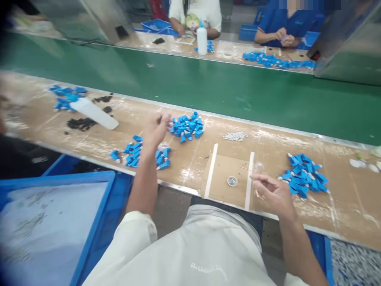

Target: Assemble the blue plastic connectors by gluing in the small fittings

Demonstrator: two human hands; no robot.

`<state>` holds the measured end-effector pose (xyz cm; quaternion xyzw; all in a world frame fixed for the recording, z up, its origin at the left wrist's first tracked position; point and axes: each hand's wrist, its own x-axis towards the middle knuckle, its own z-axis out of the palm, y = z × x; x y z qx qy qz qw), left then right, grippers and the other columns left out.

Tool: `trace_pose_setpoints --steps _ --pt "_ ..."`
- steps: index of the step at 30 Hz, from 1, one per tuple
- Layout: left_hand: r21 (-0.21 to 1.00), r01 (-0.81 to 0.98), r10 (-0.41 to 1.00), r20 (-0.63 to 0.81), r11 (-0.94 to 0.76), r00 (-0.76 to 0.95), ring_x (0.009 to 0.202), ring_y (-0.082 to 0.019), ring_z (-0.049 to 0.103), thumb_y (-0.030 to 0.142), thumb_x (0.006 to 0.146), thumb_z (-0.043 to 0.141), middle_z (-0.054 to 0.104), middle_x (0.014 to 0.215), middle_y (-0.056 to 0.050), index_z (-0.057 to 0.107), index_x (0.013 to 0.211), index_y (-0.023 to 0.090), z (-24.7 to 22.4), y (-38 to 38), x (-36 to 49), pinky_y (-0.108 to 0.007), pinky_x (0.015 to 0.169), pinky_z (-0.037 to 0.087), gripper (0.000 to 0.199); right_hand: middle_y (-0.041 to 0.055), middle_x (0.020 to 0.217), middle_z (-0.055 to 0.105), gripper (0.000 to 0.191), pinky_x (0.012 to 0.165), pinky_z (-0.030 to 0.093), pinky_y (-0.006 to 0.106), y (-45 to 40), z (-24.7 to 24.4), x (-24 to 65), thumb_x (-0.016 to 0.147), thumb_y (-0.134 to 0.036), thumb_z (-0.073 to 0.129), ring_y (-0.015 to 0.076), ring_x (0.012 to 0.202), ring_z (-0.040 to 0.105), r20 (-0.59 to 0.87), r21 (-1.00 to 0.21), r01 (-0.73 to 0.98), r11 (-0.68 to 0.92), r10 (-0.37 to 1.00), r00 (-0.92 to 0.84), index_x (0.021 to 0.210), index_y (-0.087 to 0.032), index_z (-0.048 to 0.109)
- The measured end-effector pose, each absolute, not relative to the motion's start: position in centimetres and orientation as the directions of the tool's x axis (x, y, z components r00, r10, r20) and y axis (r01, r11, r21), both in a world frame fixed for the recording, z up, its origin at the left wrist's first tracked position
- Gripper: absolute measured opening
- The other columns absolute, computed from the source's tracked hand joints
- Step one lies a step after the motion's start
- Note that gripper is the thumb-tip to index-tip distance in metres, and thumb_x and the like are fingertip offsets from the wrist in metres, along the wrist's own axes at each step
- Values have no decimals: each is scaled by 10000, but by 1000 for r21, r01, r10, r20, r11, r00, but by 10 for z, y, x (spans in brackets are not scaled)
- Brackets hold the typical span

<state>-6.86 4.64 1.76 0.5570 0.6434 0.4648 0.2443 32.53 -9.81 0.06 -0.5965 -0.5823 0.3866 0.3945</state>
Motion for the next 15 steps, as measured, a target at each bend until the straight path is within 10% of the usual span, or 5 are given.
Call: trace_pose_setpoints --steps 6,10,15 --pt "986 166 985 -35 6 169 707 -196 673 546 829 738 757 818 -70 773 997 182 12 -51 -45 -317 676 562 403 91 871 769 232 729 510 308 -47 36 416 906 -321 652 205 770 670 205 -556 797 -236 890 407 969 -150 796" --pt "986 -32 752 -104 164 651 744 -225 703 527 826 758 773 909 -131 797 1075 201 1 -83 -22 -328 662 576 412 156 1042 773 269 771 462 289 -13 45 449 899 -194 638 199 864 664 11 -230 923 -308 948 319 1099 -87 781" --pt "969 -138 664 -32 203 747 792 -216 699 475 852 752 742 975 -127 782 1151 233 -6 -89 -5 -317 707 573 386 118 884 790 157 715 437 273 -1 34 439 848 -190 684 209 792 669 -124 -113 956 -271 958 257 918 -134 813"
